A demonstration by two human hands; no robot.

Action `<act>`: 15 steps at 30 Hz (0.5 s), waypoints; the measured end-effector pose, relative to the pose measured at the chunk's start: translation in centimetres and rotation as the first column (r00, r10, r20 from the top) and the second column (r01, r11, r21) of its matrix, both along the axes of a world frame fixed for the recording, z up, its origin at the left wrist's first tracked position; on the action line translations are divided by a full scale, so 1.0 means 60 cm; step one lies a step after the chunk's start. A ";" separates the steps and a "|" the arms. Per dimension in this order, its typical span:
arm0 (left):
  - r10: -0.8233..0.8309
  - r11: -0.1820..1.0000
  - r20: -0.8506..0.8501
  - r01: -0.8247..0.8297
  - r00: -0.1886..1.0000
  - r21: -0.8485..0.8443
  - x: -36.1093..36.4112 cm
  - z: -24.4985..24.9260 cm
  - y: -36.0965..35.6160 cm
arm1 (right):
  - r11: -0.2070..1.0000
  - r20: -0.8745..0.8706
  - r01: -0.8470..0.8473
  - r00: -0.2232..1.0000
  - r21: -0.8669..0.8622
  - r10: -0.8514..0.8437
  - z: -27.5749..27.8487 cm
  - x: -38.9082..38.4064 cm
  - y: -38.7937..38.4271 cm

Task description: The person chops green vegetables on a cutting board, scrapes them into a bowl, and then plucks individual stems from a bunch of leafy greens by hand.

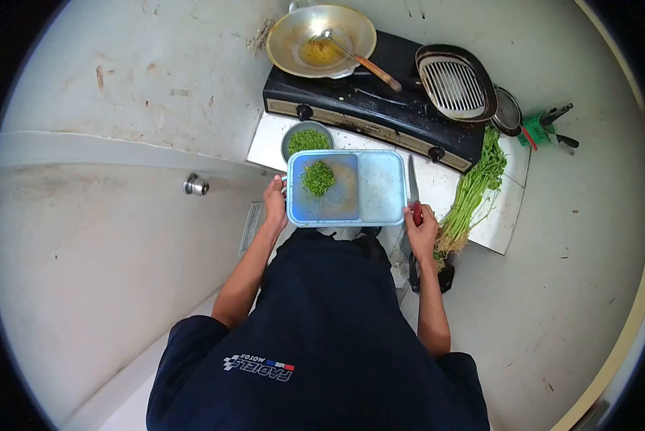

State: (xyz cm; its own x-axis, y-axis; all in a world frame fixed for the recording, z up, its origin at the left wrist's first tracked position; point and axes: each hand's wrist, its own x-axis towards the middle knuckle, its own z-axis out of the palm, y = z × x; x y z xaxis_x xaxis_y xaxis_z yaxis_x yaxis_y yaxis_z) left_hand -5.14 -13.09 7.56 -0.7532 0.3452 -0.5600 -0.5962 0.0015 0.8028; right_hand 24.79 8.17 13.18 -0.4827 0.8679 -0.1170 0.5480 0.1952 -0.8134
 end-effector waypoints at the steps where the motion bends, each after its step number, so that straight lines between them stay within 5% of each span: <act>1: -0.027 1.000 -0.004 0.027 1.000 0.009 -0.025 -0.001 0.000 | 0.999 -0.027 0.037 0.999 0.015 -0.037 -0.002 -0.020 -0.003; 8: -0.140 0.985 0.038 0.136 0.989 0.106 -0.168 -0.052 -0.020 | 0.953 -0.045 0.024 0.999 0.300 -0.011 0.048 -0.174 -0.021; 15: -0.258 0.966 0.127 0.253 0.958 0.054 -0.214 -0.036 -0.031 | 0.985 -0.037 0.114 0.993 0.128 -0.110 0.071 -0.231 -0.079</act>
State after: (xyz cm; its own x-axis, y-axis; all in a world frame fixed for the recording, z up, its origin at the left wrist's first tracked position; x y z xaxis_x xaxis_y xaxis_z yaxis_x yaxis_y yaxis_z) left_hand -17.98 -14.97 5.42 -0.5575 0.5386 -0.6317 -0.6803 0.1398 0.7195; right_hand 10.96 3.42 17.43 -0.3829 0.9237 0.0128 0.5481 0.2383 -0.8017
